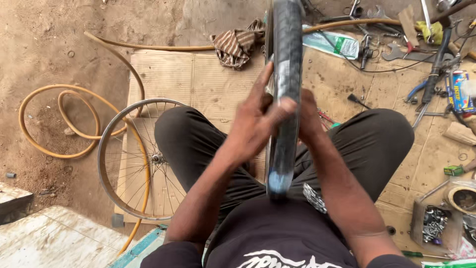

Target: The person removes plastic wrapping from a new bicycle tire and then fits the tire onto a bicycle wheel rim. They use a screwdriver to help seat the tire bead into the rim.

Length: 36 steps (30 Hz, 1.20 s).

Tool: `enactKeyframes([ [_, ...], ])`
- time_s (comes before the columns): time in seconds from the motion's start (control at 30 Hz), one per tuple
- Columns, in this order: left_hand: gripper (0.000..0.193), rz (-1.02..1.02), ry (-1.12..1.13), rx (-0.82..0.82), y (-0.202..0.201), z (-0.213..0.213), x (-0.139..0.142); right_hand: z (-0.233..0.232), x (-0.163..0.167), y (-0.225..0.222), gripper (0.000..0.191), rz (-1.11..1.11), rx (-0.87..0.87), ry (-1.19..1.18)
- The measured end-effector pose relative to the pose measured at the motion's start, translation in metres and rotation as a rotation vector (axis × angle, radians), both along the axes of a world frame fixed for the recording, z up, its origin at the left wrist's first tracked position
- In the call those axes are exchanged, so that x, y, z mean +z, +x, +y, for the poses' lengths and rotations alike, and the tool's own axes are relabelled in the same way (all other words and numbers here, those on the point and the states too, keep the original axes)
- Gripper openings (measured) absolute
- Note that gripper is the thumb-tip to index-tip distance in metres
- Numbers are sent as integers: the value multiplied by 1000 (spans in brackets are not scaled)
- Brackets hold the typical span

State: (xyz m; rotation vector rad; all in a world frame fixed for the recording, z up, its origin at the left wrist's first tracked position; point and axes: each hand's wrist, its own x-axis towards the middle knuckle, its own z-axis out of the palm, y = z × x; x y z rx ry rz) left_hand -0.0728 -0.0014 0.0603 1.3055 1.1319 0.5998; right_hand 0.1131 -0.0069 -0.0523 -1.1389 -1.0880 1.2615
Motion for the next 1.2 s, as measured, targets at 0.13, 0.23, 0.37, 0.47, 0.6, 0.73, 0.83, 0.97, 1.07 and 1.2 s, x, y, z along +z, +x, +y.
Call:
enactKeyframes([
  [0.13,48,72,464,202,-4,16,-34,-5,3,4,24,45,96,-243],
  [0.23,40,-203,304,86,-1,13,-60,-4,14,5,18,178,260,-237],
  [0.37,14,-130,497,246,7,5,-49,-8,46,3,18,-118,-27,23],
  [0.47,17,118,744,398,6,-17,-6,-20,77,-6,20,-304,-263,463],
  [0.6,13,-150,1194,124,10,-34,41,-30,98,-12,40,-293,-208,848],
  [0.73,30,-217,1019,-184,22,-25,37,-28,75,-2,31,-78,-50,682],
  [0.83,25,-165,1069,171,6,1,9,-19,39,13,22,-105,-76,490],
  [0.97,27,-187,739,423,-12,23,-30,-4,-8,16,18,125,-120,330],
  [1.07,56,36,556,107,-11,6,-46,-7,-31,10,30,486,-47,127],
  [1.2,61,68,696,19,6,-25,-56,-24,-54,-10,39,520,3,-39],
])
